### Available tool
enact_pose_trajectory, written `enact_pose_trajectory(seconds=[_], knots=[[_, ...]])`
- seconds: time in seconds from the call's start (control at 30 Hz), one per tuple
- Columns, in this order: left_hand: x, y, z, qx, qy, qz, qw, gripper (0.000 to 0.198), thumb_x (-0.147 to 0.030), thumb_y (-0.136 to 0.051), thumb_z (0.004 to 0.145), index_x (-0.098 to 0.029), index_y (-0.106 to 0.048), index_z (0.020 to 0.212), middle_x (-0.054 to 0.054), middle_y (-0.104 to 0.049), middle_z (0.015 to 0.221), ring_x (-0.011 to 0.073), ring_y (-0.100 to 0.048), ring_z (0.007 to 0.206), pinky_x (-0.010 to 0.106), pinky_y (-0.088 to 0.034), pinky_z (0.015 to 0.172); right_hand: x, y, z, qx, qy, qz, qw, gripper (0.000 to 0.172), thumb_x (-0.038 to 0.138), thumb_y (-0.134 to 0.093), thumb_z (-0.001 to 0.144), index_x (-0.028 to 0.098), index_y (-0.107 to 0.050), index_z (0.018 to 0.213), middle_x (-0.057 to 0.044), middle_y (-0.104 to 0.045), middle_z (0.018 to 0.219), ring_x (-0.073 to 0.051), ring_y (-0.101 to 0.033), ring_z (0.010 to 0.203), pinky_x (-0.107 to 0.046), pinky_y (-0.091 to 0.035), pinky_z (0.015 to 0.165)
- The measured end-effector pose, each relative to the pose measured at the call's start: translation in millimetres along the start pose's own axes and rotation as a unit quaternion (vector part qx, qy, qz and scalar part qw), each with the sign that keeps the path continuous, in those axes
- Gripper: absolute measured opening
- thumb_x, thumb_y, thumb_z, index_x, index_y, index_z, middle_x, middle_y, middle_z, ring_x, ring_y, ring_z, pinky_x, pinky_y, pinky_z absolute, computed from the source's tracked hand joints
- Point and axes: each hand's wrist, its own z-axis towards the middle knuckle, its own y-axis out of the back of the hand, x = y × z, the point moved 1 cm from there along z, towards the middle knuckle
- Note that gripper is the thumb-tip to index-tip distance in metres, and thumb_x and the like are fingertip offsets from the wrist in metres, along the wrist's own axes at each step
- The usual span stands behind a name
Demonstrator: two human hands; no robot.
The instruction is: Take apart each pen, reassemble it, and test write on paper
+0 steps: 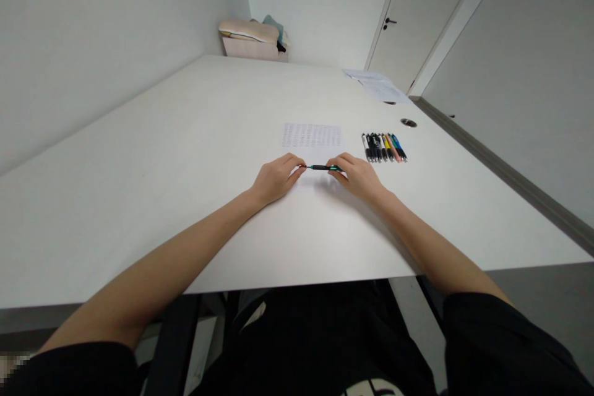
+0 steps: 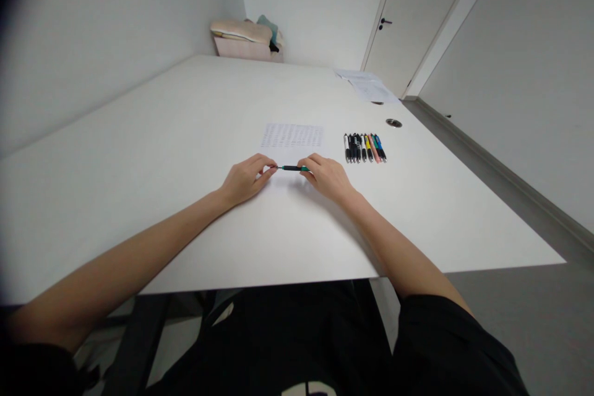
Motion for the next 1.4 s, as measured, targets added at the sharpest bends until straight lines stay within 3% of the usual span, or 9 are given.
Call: enact_pose_trajectory(seconds=[0.7,1.4], knots=[[2.6,-4.8,-2.3,0.01,0.028,-0.032,0.999,0.022,-0.026,-0.054,0.082,-0.017,-0.057,0.103,0.002,-0.065,0.089,0.0107,-0.055,0.066,0.023,-0.044,0.063,-1.5,3.1,-2.7,0.018,-0.001,0.041,0.999,0.018,0.027,-0.048,0.087,0.022,-0.058,0.102,-0.004,-0.061,0.098,-0.013,-0.059,0.078,-0.023,-0.043,0.064],[4.7,-0.1,-1.9,-0.005,0.018,-0.007,1.0,0.022,-0.028,-0.045,0.087,-0.017,-0.063,0.094,0.005,-0.064,0.089,0.0118,-0.057,0.07,0.024,-0.044,0.065,-11.5,5.6,-4.7,0.036,-0.007,0.052,0.998,0.018,0.025,-0.049,0.086,0.022,-0.057,0.102,-0.004,-0.064,0.098,-0.016,-0.061,0.083,-0.026,-0.044,0.069]])
